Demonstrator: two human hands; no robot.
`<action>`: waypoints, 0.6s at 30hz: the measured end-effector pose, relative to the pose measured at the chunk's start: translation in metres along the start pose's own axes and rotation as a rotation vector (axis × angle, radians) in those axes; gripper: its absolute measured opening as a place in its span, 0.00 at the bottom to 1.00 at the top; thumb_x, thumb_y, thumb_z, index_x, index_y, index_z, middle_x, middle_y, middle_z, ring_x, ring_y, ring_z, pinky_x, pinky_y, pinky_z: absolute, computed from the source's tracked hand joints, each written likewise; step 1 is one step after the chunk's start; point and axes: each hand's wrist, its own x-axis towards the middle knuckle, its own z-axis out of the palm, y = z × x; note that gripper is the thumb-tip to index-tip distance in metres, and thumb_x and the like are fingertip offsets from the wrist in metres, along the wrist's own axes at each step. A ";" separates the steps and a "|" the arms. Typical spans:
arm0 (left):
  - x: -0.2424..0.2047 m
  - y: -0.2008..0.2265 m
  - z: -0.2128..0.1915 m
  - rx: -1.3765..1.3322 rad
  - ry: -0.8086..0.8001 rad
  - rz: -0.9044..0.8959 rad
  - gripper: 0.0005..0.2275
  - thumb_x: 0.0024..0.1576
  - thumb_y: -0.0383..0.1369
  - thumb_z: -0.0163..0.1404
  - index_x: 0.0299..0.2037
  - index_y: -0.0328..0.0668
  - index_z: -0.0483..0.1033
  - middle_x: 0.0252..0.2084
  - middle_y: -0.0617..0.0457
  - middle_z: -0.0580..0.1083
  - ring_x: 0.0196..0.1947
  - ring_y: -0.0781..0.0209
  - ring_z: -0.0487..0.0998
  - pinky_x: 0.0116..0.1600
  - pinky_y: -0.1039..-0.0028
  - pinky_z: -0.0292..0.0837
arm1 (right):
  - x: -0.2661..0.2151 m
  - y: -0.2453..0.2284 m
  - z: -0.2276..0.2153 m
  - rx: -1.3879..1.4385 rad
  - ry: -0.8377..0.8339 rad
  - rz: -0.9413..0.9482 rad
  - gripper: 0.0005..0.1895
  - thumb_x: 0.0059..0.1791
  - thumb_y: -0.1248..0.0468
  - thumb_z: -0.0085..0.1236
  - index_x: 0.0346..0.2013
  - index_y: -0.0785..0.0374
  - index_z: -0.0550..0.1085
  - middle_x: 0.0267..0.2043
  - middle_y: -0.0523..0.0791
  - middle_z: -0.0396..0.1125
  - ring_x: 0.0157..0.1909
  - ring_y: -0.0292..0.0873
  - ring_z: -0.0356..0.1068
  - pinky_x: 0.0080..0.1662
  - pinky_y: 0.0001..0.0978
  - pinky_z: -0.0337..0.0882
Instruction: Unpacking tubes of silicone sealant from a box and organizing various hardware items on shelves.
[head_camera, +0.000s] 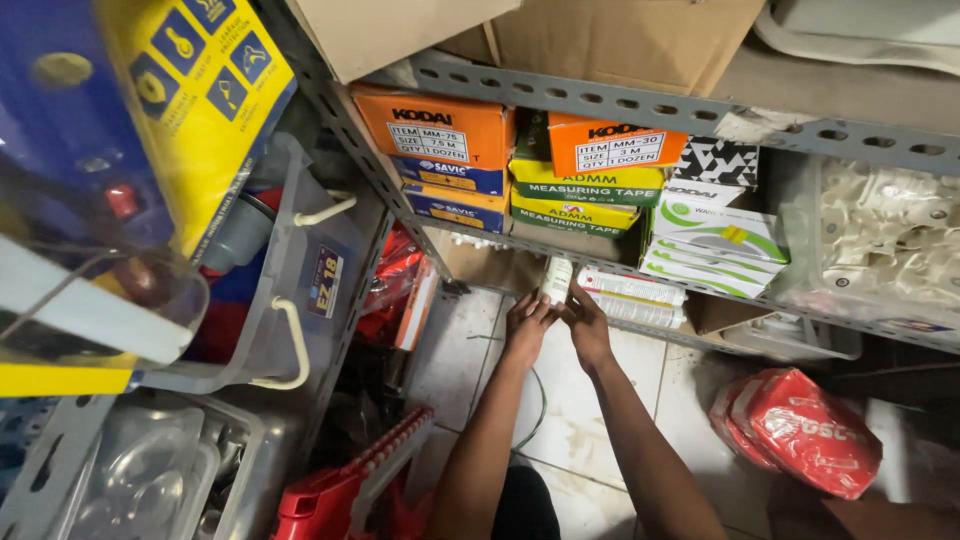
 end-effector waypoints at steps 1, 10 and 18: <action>0.003 0.001 0.003 -0.001 0.004 -0.003 0.12 0.60 0.23 0.56 0.53 0.26 0.75 0.40 0.43 0.72 0.38 0.44 0.81 0.56 0.45 0.79 | 0.006 0.010 -0.004 -0.002 0.001 0.004 0.32 0.50 0.73 0.59 0.69 0.69 0.61 0.70 0.61 0.57 0.72 0.62 0.56 0.70 0.50 0.61; 0.044 -0.007 0.007 -0.021 -0.006 -0.025 0.14 0.59 0.25 0.58 0.55 0.30 0.76 0.40 0.47 0.73 0.37 0.54 0.77 0.54 0.53 0.81 | 0.021 0.017 -0.007 0.045 -0.008 -0.026 0.31 0.50 0.78 0.54 0.69 0.67 0.63 0.71 0.56 0.59 0.75 0.56 0.54 0.69 0.49 0.61; 0.063 -0.010 0.011 0.018 0.030 -0.035 0.17 0.59 0.28 0.60 0.57 0.32 0.74 0.48 0.45 0.72 0.47 0.47 0.78 0.58 0.49 0.78 | 0.039 0.050 -0.015 0.033 -0.039 -0.085 0.35 0.49 0.81 0.53 0.71 0.63 0.62 0.72 0.55 0.59 0.75 0.54 0.52 0.70 0.50 0.59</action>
